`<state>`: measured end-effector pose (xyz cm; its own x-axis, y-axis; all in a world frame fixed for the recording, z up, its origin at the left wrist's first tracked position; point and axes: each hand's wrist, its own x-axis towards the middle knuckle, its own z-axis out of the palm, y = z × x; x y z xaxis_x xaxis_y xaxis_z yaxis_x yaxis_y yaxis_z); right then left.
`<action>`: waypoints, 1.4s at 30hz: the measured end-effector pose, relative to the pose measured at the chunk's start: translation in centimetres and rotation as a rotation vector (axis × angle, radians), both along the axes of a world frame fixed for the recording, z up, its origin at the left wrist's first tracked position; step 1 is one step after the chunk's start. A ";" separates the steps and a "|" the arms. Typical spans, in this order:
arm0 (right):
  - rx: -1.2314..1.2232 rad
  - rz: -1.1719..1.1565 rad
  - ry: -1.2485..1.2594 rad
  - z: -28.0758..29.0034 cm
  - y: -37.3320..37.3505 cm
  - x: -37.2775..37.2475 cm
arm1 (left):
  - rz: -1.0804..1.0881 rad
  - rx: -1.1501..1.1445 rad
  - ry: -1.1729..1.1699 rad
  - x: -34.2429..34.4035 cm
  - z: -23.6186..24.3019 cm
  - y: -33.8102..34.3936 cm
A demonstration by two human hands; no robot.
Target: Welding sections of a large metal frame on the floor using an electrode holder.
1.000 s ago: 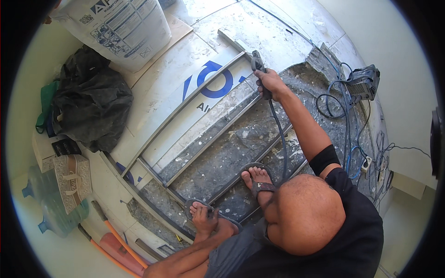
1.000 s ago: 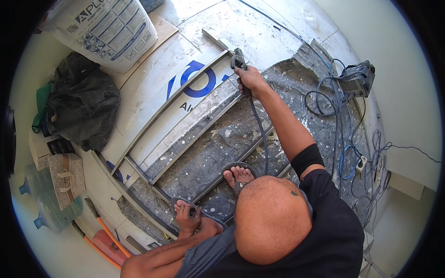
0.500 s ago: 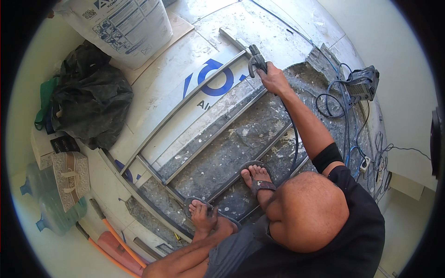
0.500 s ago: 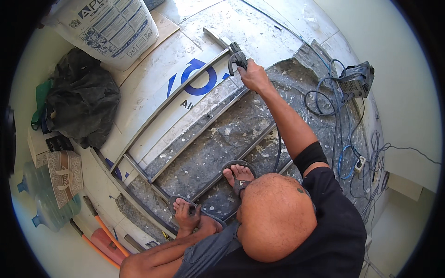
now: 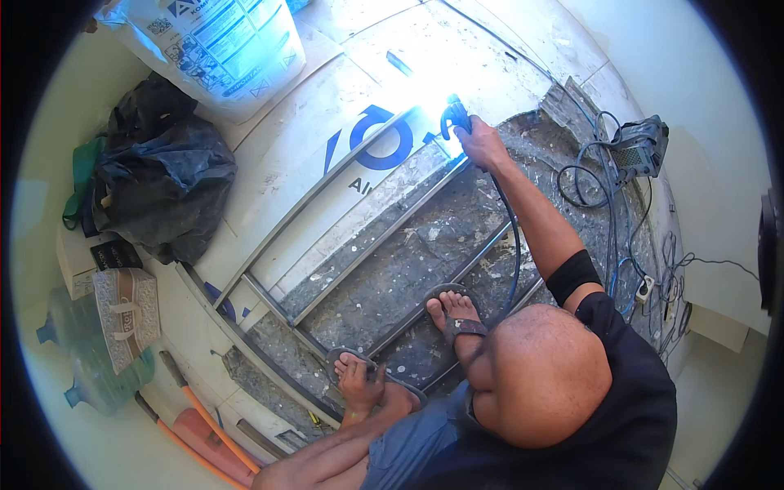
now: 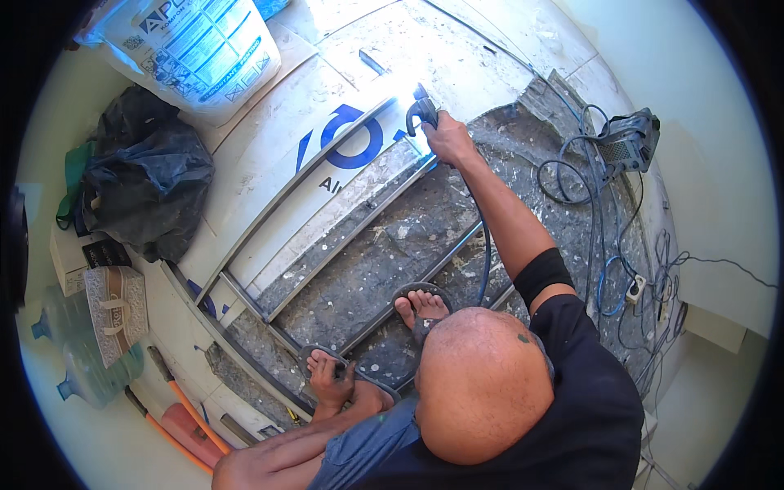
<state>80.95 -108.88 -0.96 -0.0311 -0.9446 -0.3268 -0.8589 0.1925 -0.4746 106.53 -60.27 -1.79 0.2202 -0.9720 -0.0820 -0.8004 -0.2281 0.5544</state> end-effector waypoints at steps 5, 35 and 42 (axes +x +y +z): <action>0.005 -0.012 -0.025 -0.3 0.3 0.1 | -0.002 0.024 0.015 0.1 0.2 0.1; 0.064 -0.090 -0.154 -0.6 0.2 -0.6 | 0.016 0.031 0.009 0.0 -0.2 0.4; 0.080 -0.080 -0.112 -0.9 0.0 -0.5 | 0.017 0.022 0.022 -0.1 -0.2 0.3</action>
<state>80.41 -108.84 -1.81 -0.0640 -0.9113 -0.4068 -0.7817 0.2991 -0.5472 106.38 -60.00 -1.97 0.2346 -0.9660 -0.1084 -0.7838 -0.2540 0.5667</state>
